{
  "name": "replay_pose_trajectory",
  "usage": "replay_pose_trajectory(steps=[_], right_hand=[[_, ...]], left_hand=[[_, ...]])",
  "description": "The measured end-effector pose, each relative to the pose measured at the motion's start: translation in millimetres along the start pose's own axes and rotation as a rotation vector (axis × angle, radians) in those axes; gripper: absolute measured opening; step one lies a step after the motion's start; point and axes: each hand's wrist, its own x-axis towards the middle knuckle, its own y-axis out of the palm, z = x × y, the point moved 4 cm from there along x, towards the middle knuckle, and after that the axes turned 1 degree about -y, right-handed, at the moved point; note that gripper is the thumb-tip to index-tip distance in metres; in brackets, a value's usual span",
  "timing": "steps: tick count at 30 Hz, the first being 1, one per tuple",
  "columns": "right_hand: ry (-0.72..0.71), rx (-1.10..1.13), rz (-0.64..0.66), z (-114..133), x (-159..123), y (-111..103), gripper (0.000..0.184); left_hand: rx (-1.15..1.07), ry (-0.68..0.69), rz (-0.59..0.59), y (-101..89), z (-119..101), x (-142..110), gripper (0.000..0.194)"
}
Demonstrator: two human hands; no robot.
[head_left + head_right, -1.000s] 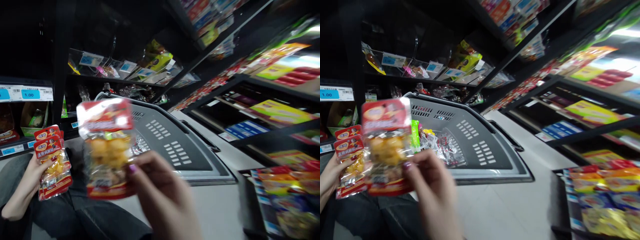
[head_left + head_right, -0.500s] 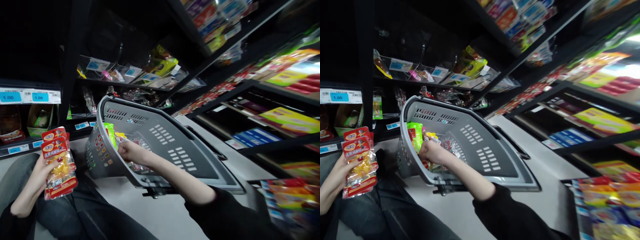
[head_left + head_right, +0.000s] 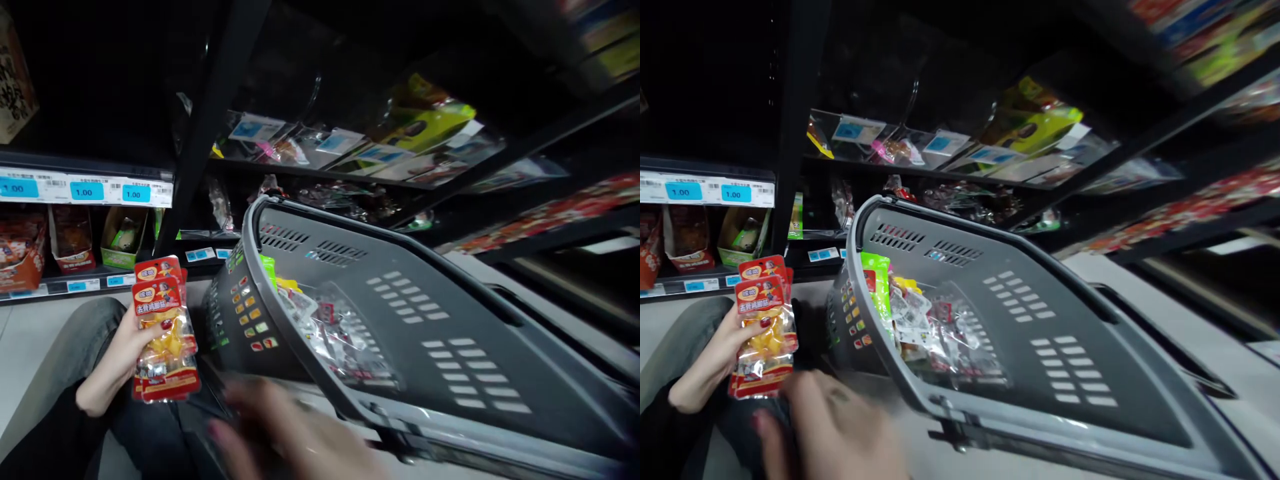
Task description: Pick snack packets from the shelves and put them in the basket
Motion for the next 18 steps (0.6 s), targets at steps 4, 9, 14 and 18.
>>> replay_pose_trajectory(steps=[4,9,14,18], right_hand=[[0.25,-0.071,0.137,-10.0,-1.3,79.6,0.019],[0.479,0.226,0.13,-46.5,10.5,114.0,0.034],[0.467,0.591,0.047,-69.7,7.9,115.6,0.035],[0.431,0.81,-0.112,-75.3,7.7,96.7,0.013]], left_hand=[[0.008,-0.001,0.042,4.1,4.5,-3.6,0.05],[0.015,0.0,0.068,3.6,11.1,0.5,0.045],[-0.032,-0.019,0.197,9.3,7.4,-0.3,0.06],[-0.047,-0.008,0.22,11.4,-6.3,-4.4,0.071]])
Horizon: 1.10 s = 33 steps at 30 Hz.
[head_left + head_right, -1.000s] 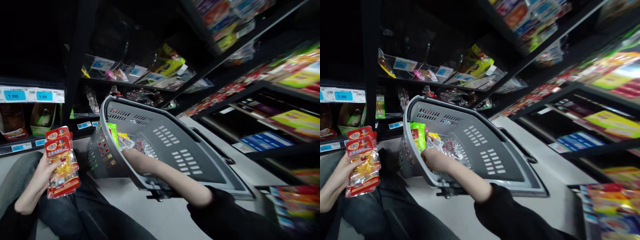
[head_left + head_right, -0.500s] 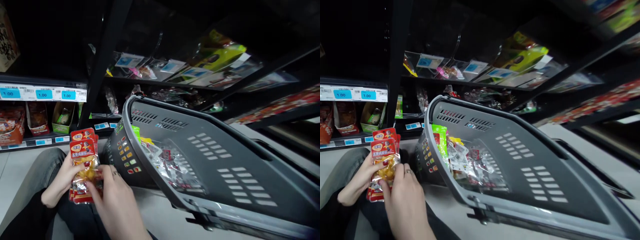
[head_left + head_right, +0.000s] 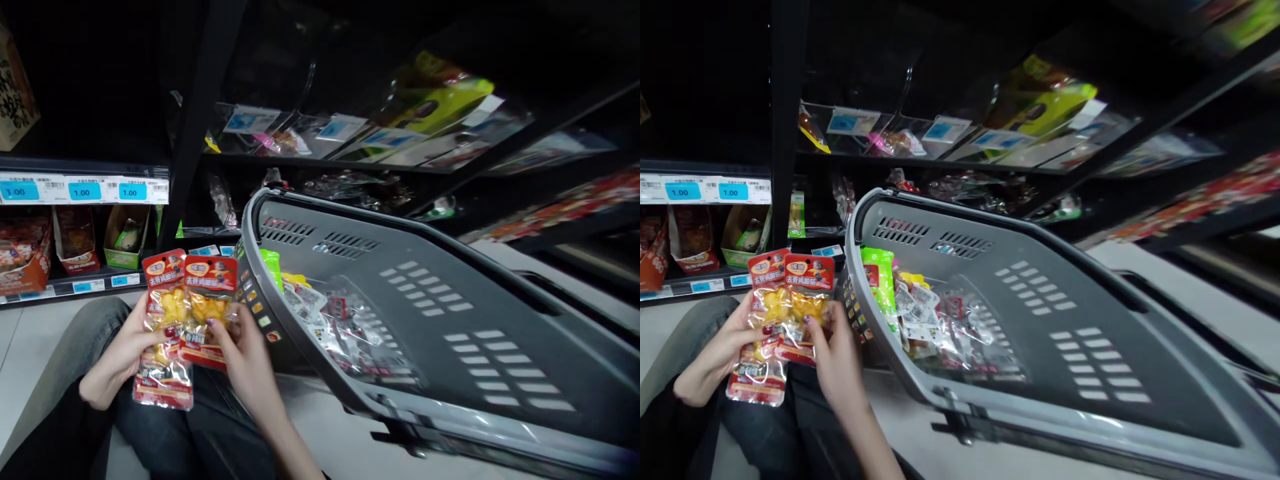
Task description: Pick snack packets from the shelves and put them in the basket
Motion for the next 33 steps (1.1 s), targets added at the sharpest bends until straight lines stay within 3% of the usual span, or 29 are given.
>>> replay_pose_trajectory(steps=[4,9,19,21,27,30,33], right_hand=[[-0.058,0.135,-0.06,20.5,-7.4,-10.6,0.013],[0.056,0.534,0.126,30.6,-14.0,1.9,0.025],[0.133,0.612,0.11,34.5,-15.1,0.1,0.015],[0.199,0.731,0.184,38.3,-18.1,4.1,0.013],[0.343,1.178,0.652,49.1,-28.3,18.4,0.041],[0.334,1.335,0.727,51.0,-31.5,17.6,0.045],[0.36,1.382,0.674,50.7,-33.1,16.7,0.048]], left_hand=[[0.058,0.056,-0.132,-9.5,-8.9,0.5,0.067],[0.105,0.08,-0.195,-20.4,-4.7,5.7,0.065],[0.112,0.055,-0.185,-16.7,-4.5,4.9,0.064],[0.119,0.046,-0.187,-16.4,-4.4,4.4,0.066],[0.118,0.038,-0.196,-18.5,-4.2,3.6,0.071],[0.123,0.028,-0.187,-17.8,-5.1,3.1,0.068],[0.141,0.026,-0.192,-17.1,-6.5,2.5,0.066]])
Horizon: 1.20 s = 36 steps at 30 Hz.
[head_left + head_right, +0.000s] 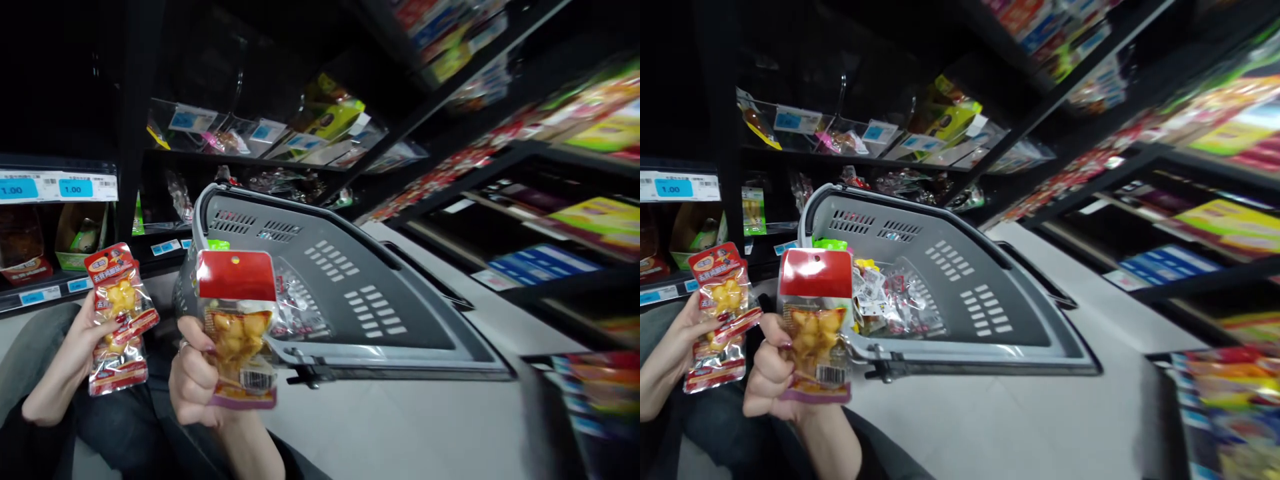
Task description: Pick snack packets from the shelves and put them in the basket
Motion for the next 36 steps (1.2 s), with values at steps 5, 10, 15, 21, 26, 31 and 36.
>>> replay_pose_trajectory(steps=[5,10,15,21,26,31,36], right_hand=[[-0.01,0.024,-0.067,1.1,0.3,0.8,0.052],[0.004,0.021,-0.094,1.7,1.4,-0.2,0.052],[0.012,-0.002,-0.177,0.2,0.3,-1.0,0.053],[-0.001,-0.1,-0.276,-0.4,1.7,0.9,0.059],[-0.025,-0.148,-0.232,2.7,2.0,4.1,0.055],[-0.148,-0.397,-0.185,7.1,2.1,4.7,0.05],[-0.498,-1.023,-0.513,20.8,-10.7,3.1,0.025]], left_hand=[[0.038,-0.022,-0.028,-0.8,-1.0,-0.8,0.071],[0.061,-0.009,-0.005,-1.3,-1.1,0.3,0.077],[0.066,-0.003,-0.019,-1.8,-0.2,0.7,0.074],[0.098,0.004,-0.019,-4.0,1.2,2.7,0.069],[0.107,-0.003,-0.008,-2.6,-0.1,1.9,0.064],[0.098,0.007,-0.004,-2.6,-0.3,0.8,0.065],[0.035,-0.006,-0.015,-2.7,2.3,2.1,0.076]])
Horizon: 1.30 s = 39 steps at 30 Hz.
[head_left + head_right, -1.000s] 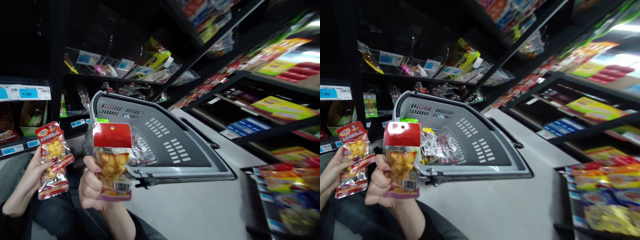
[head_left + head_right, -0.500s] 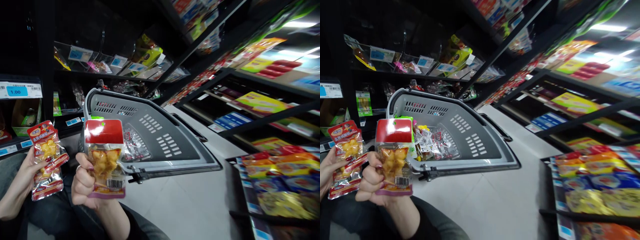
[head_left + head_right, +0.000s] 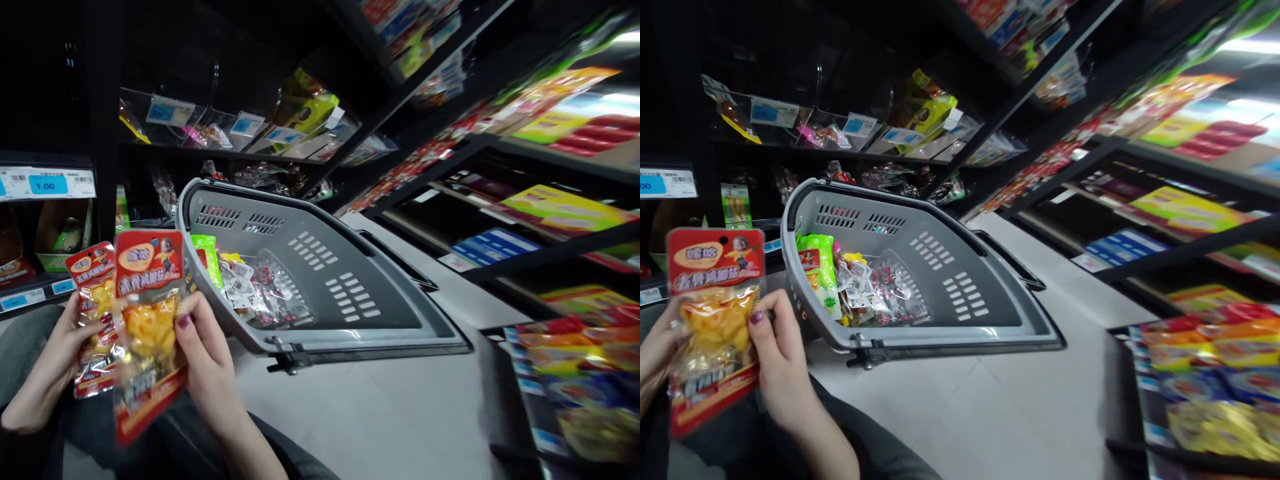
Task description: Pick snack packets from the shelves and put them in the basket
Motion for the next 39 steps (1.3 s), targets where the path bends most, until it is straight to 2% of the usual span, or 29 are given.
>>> replay_pose_trajectory(steps=[3,5,8,12,16,18,20,22,24,26,28,31,33,35,36,39], right_hand=[[-0.086,-0.408,-0.063,-1.9,-1.0,-1.3,0.017],[-0.075,-0.535,-0.033,-11.9,1.7,2.5,0.014],[-0.038,-0.651,-0.033,-33.1,7.8,7.7,0.012],[-0.044,-0.748,-0.106,-52.8,13.8,7.2,0.012],[-0.119,-0.707,-0.127,-53.8,15.0,1.2,0.013],[-0.276,-0.715,-0.247,-43.5,12.1,-4.8,0.013],[-0.548,-0.8,-0.37,-27.8,4.9,-6.8,0.011],[-0.81,-0.925,-0.427,-14.5,-4.3,-2.7,0.012],[-0.907,-1.029,-0.432,-8.0,-9.5,2.9,0.013],[-0.826,-1.06,-0.408,-8.2,-8.7,6.3,0.012],[-0.633,-1.012,-0.348,-15.2,-3.3,7.4,0.013],[-0.315,-0.854,-0.171,-33.7,7.3,8.3,0.015],[-0.183,-0.81,-0.026,-43.5,12.5,9.7,0.015],[-0.151,-0.842,0.07,-46.1,15.2,9.8,0.015],[-0.171,-0.861,0.064,-44.1,15.7,8.3,0.013],[-0.342,-0.85,-0.084,-29.7,13.1,2.3,0.008]], left_hand=[[-0.018,0.044,-0.027,3.3,-1.3,-1.1,0.07],[-0.02,0.072,0.001,7.6,-2.2,-2.6,0.068],[-0.023,0.063,0.079,14.0,-0.9,-5.6,0.067],[-0.006,0.057,0.176,19.6,2.4,-9.4,0.065],[-0.03,0.085,0.131,14.6,-0.4,-7.9,0.06],[-0.073,0.079,0.059,5.5,-4.8,-4.4,0.055],[-0.147,0.027,0.013,-4.9,-8.8,-0.6,0.049],[-0.253,-0.033,0.011,-12.8,-11.6,1.5,0.043],[-0.35,-0.073,0.038,-15.8,-12.6,0.7,0.04],[-0.39,-0.123,0.098,-12.8,-10.3,-3.0,0.042],[-0.384,-0.193,0.2,-5.4,-5.1,-8.6,0.047],[-0.357,-0.298,0.355,5.5,4.5,-15.7,0.054],[-0.34,-0.357,0.409,9.1,10.8,-16.9,0.053],[-0.31,-0.387,0.401,9.8,15.3,-14.9,0.049],[-0.289,-0.387,0.379,9.6,16.6,-13.2,0.048],[-0.206,-0.351,0.288,10.1,16.3,-9.2,0.041]])
